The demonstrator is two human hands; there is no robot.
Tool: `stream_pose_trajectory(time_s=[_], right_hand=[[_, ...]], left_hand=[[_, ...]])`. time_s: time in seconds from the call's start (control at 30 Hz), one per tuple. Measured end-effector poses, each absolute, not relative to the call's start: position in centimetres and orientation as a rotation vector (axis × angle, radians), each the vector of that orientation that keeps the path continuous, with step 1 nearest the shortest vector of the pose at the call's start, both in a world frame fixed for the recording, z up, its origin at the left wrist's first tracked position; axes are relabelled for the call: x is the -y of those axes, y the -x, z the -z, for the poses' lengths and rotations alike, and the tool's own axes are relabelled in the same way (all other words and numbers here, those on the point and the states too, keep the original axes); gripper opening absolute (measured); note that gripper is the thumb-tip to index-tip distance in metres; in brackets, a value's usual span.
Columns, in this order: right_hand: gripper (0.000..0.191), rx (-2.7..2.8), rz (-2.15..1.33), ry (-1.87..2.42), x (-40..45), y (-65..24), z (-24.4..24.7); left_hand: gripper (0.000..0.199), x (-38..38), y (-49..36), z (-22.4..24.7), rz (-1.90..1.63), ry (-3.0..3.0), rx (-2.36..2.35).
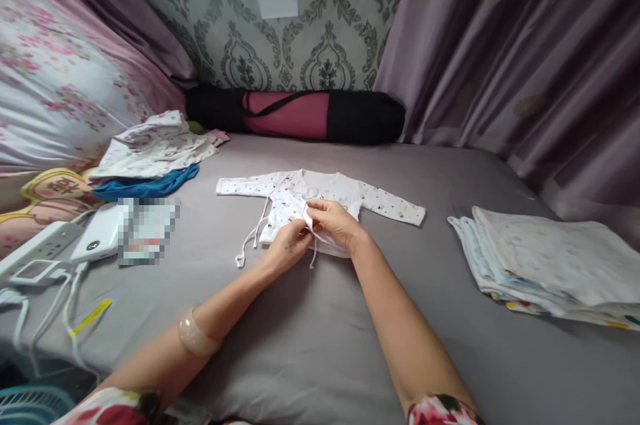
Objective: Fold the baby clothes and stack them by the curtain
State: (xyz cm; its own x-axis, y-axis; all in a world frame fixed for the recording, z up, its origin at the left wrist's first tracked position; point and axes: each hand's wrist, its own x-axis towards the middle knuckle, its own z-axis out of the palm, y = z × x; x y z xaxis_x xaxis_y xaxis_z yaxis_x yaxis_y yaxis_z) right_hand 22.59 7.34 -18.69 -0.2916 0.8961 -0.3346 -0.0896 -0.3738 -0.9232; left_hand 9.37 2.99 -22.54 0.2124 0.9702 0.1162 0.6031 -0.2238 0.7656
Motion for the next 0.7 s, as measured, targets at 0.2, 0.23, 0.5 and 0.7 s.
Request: stream_pose_trajectory(time_s=[0.2,0.23,0.5,0.7], right_hand=[[0.023,1.357,-1.757,1.253,-6.8,-22.4,20.4],[0.021,1.431,-1.732,1.28,-6.9,-22.4,20.5],[0.022,1.938,-0.809,1.598,-12.8,-21.5,18.6],[0.019,2.146,-0.512,1.968,-17.8,-18.4,18.1]], left_hand=[[0.017,-1.7,-5.5,21.2,-0.785,-2.128,-1.619],[0.016,-1.7,-4.6,21.0,-0.793,-2.158,-1.741],[0.027,-3.2,-0.9,20.0,-0.284,-1.967,-2.129],[0.021,-3.5,-0.7,19.5,-0.271,-1.765,-1.984]])
